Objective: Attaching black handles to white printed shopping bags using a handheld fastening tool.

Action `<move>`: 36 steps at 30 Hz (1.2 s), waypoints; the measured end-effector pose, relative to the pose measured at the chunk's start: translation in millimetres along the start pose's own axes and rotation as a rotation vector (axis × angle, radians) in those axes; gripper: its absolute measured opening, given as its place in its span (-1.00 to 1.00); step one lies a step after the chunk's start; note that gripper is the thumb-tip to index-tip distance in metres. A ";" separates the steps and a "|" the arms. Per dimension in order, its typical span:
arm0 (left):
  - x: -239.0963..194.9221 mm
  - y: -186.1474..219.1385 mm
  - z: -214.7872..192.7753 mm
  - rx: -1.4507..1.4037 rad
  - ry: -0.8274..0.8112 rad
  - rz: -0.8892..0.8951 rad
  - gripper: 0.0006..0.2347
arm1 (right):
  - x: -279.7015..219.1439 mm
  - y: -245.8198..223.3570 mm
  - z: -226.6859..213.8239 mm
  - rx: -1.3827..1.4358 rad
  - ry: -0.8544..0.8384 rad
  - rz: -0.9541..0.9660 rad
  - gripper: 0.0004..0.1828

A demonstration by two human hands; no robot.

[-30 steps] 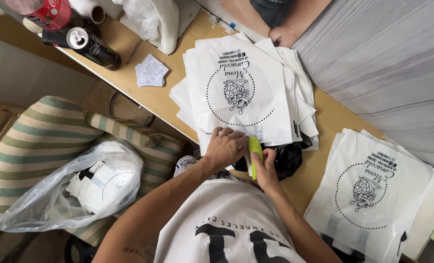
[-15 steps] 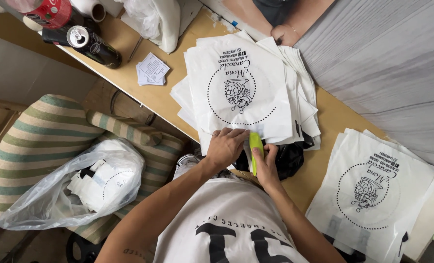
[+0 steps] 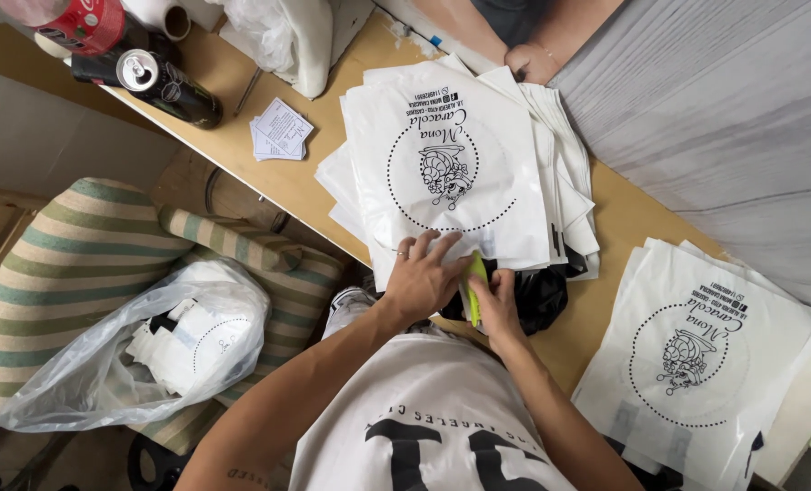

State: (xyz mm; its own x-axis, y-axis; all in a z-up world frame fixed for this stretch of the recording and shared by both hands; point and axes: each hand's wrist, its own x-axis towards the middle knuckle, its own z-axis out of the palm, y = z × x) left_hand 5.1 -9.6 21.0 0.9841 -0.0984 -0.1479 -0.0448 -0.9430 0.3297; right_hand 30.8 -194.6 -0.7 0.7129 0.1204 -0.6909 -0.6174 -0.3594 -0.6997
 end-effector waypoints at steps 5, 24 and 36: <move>4.1 0.4 -41.6 0.077 -0.289 -0.048 -0.61 | 22.4 37.6 0.0 -0.074 0.021 -0.023 -0.45; -22.9 -86.5 -10.4 -1.065 -0.112 -0.897 -0.25 | -16.4 9.0 -64.7 0.241 -0.267 0.128 -0.45; -83.3 -110.5 -38.3 -1.528 0.062 -0.868 -0.70 | 96.4 -45.9 -105.7 -0.354 0.243 -0.299 -0.32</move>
State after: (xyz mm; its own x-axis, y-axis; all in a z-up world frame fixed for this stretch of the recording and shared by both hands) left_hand -65.3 115.0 32.6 0.6397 0.2714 -0.7191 0.6000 0.4084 0.6879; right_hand 163.0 -264.3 -15.9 0.9233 0.0630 -0.3789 -0.2546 -0.6382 -0.7265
